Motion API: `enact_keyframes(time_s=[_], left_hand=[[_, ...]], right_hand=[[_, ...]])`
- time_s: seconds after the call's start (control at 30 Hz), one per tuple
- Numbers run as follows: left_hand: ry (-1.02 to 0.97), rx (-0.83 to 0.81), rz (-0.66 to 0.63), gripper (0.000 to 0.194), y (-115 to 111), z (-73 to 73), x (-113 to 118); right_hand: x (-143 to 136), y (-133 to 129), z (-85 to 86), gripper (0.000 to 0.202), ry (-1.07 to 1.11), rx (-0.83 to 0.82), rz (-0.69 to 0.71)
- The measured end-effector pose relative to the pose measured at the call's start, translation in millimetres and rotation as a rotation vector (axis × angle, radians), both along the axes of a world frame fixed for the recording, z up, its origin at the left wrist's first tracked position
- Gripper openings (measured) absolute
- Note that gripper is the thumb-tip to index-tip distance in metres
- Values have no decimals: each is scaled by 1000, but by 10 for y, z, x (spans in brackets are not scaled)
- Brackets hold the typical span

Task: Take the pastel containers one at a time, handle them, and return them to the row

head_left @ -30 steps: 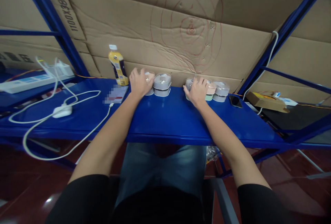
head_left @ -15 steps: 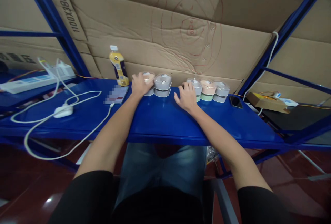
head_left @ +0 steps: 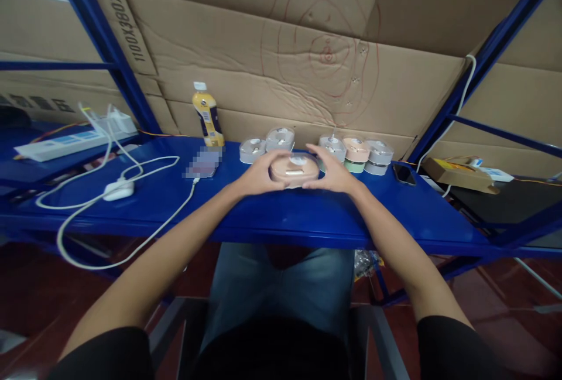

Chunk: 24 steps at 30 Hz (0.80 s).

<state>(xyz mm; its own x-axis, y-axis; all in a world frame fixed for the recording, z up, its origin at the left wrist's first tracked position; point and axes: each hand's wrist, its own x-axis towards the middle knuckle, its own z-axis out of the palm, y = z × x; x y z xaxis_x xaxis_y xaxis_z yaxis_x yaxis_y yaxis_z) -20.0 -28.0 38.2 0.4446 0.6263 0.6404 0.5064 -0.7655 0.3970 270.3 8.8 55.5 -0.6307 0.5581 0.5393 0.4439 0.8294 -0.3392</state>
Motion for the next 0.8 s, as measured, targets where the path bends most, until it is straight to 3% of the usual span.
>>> enact_keyframes(time_s=[0.2,0.33,0.5,0.57,0.7,0.8], left_hand=[[-46,-229,-168,113,-25,-304,109],[-46,-307,-199,120,-39,-361,142],[-21,-274,-156,123,-44,-360,145],[27,-227,-128,110,-47,-357,153],[123,-168,-169,54,-66,-367,179],[114,-134,-173,39,-82,-371,183]], right_hand=[[-145,-187,-99,98,-187,-119,76],[-110,-194,-136,93,-206,-153,63],[140,-56,-112,79,-44,-273,-29],[236,9,-80,76,35,-294,-110],[332,94,-52,79,156,-279,-206],[340,129,-76,80,192,-253,-231]])
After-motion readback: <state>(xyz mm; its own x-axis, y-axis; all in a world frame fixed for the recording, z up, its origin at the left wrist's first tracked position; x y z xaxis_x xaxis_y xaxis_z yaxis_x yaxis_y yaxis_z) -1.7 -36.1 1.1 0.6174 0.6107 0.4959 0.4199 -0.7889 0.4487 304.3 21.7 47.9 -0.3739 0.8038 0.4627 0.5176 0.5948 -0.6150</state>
